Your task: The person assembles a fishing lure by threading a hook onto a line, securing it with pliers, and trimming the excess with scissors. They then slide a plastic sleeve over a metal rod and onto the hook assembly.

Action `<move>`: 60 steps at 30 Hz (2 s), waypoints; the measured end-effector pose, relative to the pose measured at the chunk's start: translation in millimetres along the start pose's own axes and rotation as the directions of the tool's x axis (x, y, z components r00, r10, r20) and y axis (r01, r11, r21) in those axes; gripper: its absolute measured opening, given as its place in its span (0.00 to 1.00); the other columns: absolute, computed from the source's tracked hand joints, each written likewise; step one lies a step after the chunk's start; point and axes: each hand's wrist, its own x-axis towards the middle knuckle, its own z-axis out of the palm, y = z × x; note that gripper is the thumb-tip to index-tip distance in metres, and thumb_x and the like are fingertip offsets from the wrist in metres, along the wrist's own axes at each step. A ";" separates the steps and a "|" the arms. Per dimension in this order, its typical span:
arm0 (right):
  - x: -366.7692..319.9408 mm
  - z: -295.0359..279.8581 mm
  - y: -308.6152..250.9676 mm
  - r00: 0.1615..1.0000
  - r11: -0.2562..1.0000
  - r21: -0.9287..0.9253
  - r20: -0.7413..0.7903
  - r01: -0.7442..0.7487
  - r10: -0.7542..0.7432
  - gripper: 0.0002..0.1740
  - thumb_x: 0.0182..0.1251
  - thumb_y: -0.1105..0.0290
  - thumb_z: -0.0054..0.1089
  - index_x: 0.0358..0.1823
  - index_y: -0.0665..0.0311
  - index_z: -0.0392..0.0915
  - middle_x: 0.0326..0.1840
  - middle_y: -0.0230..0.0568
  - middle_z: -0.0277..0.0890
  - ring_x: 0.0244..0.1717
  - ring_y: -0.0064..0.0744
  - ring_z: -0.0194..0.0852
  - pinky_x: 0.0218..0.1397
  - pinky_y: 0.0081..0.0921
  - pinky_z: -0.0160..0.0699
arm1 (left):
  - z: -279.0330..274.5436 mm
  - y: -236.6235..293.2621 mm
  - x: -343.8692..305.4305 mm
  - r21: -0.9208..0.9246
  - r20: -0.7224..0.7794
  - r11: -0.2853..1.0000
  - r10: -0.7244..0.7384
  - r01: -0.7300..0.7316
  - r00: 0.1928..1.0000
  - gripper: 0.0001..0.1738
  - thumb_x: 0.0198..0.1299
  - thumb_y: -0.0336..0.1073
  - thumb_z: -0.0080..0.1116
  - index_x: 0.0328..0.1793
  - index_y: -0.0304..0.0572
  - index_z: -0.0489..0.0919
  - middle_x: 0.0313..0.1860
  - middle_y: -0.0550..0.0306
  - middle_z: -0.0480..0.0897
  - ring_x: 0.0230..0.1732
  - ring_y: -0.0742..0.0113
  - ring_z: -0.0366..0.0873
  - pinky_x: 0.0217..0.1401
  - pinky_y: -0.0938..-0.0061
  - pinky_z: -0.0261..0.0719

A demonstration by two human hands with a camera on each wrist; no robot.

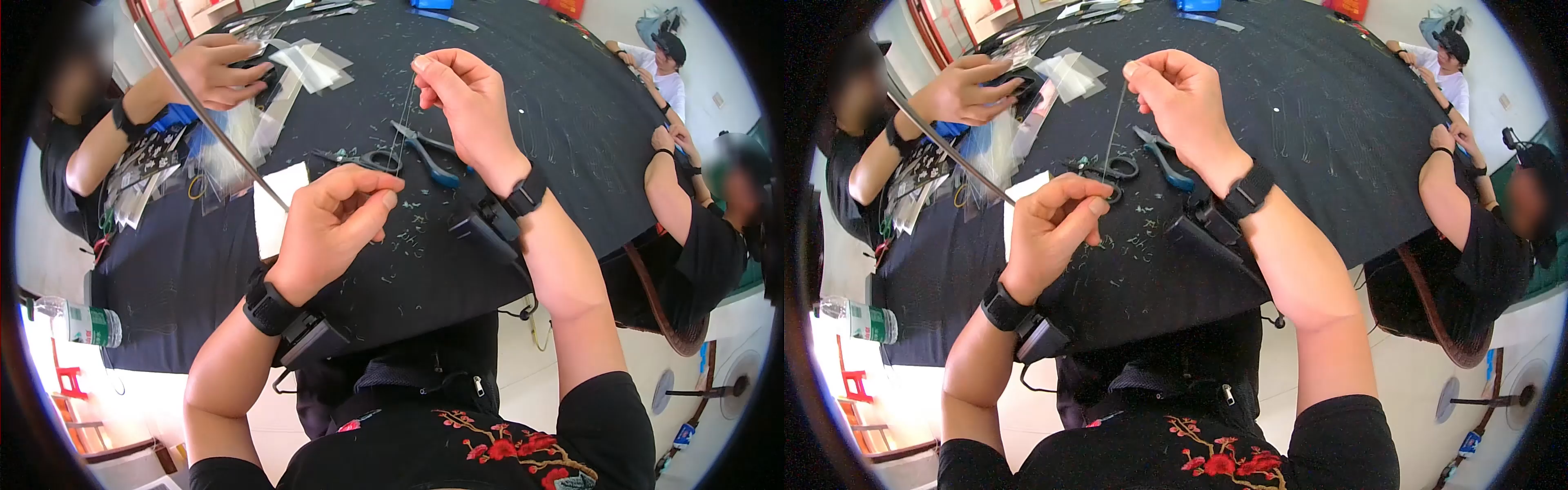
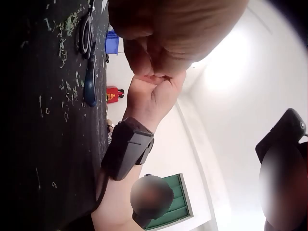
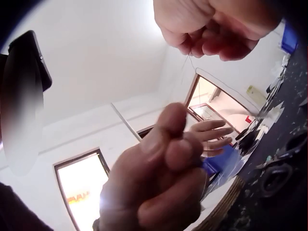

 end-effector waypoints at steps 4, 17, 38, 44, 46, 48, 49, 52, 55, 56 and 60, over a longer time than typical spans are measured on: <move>6.0 -12.8 6.9 0.997 1.000 0.009 -0.079 -0.019 0.020 0.08 0.57 0.68 0.58 0.31 0.67 0.76 0.24 0.30 0.73 0.21 0.14 0.65 0.25 0.12 0.65 | 0.7 -5.9 0.2 0.021 -0.045 0.997 0.075 -0.074 0.996 0.07 0.55 0.24 0.53 0.40 0.35 0.78 0.33 0.62 0.75 0.28 0.81 0.71 0.29 0.88 0.69; 9.2 -14.9 10.1 0.983 0.999 -0.007 -0.174 -0.053 0.051 0.08 0.57 0.68 0.58 0.30 0.67 0.76 0.23 0.29 0.72 0.20 0.13 0.64 0.22 0.12 0.64 | -0.6 -1.3 -2.2 0.349 0.123 0.855 0.365 -0.385 0.923 0.03 0.47 0.28 0.59 0.29 0.37 0.77 0.35 0.57 0.71 0.36 0.69 0.68 0.37 0.79 0.67; -41.0 35.5 11.0 0.946 0.971 -0.213 0.279 -0.107 0.165 0.04 0.60 0.73 0.55 0.29 0.66 0.73 0.22 0.21 0.66 0.23 0.07 0.59 0.24 0.09 0.59 | -1.5 14.0 -13.5 -0.002 0.975 0.812 -0.128 0.583 0.181 0.10 0.56 0.33 0.56 0.40 0.32 0.80 0.44 0.44 0.78 0.33 0.68 0.79 0.30 0.82 0.76; -45.1 38.8 10.9 0.936 0.974 -0.226 0.337 -0.027 0.104 0.05 0.59 0.74 0.55 0.28 0.68 0.72 0.22 0.24 0.66 0.23 0.09 0.61 0.25 0.11 0.62 | 2.7 11.9 -18.2 0.046 0.988 0.626 -0.144 0.778 0.057 0.28 0.54 0.28 0.56 0.63 0.37 0.65 0.50 0.41 0.76 0.33 0.67 0.80 0.26 0.87 0.75; -45.0 39.2 9.6 0.939 0.965 -0.261 0.336 0.026 0.066 0.05 0.57 0.75 0.56 0.27 0.68 0.72 0.22 0.27 0.68 0.23 0.11 0.62 0.25 0.13 0.64 | 7.2 8.3 -22.4 -0.007 0.996 0.593 -0.064 0.805 0.056 0.34 0.54 0.25 0.56 0.67 0.39 0.58 0.51 0.42 0.75 0.33 0.68 0.81 0.25 0.87 0.74; -46.8 40.6 10.2 0.941 0.963 -0.259 0.339 0.074 0.019 0.05 0.56 0.75 0.57 0.27 0.68 0.72 0.21 0.28 0.68 0.23 0.12 0.63 0.25 0.13 0.65 | 7.2 5.3 -21.8 0.029 0.997 0.612 -0.073 0.790 0.020 0.33 0.53 0.25 0.56 0.67 0.38 0.59 0.52 0.43 0.75 0.33 0.68 0.81 0.26 0.87 0.75; -46.6 41.2 10.5 0.939 0.958 -0.257 0.343 0.128 -0.033 0.05 0.55 0.75 0.57 0.26 0.67 0.72 0.21 0.29 0.69 0.22 0.13 0.63 0.25 0.14 0.65 | 6.8 4.2 -20.0 0.065 0.996 0.635 -0.085 0.770 -0.014 0.32 0.53 0.25 0.56 0.66 0.38 0.60 0.52 0.43 0.75 0.33 0.69 0.81 0.26 0.87 0.75; -45.9 41.4 12.2 0.910 0.920 -0.295 0.393 0.259 -0.131 0.04 0.54 0.75 0.58 0.26 0.67 0.72 0.21 0.30 0.69 0.21 0.14 0.63 0.24 0.15 0.65 | 12.1 -3.2 -22.0 0.092 0.996 0.715 -0.073 0.693 -0.056 0.24 0.55 0.26 0.55 0.60 0.35 0.68 0.53 0.43 0.74 0.39 0.69 0.80 0.27 0.87 0.75; -46.8 41.8 12.0 0.921 0.917 -0.311 0.368 0.250 -0.127 0.04 0.54 0.75 0.57 0.25 0.67 0.73 0.20 0.29 0.69 0.21 0.13 0.63 0.23 0.15 0.64 | 13.0 -5.3 -27.5 0.007 1.000 0.779 -0.008 0.627 -0.001 0.18 0.56 0.28 0.55 0.54 0.33 0.73 0.54 0.42 0.73 0.43 0.64 0.79 0.26 0.83 0.76; -46.2 41.4 12.3 0.923 0.916 -0.315 0.364 0.249 -0.126 0.04 0.54 0.75 0.57 0.25 0.67 0.73 0.20 0.29 0.69 0.21 0.13 0.63 0.23 0.15 0.64 | 8.8 -0.5 -23.5 -0.093 0.995 0.804 0.065 0.587 0.069 0.19 0.55 0.29 0.56 0.54 0.32 0.73 0.54 0.42 0.73 0.43 0.62 0.79 0.27 0.81 0.77; -34.9 31.0 18.4 0.992 0.912 -0.402 0.118 0.084 -0.040 0.05 0.50 0.75 0.58 0.22 0.69 0.73 0.18 0.38 0.71 0.18 0.22 0.69 0.23 0.19 0.68 | -12.8 12.2 -14.1 -0.478 0.864 0.740 0.300 0.473 0.404 0.24 0.53 0.31 0.58 0.57 0.32 0.70 0.51 0.37 0.74 0.41 0.53 0.80 0.28 0.78 0.77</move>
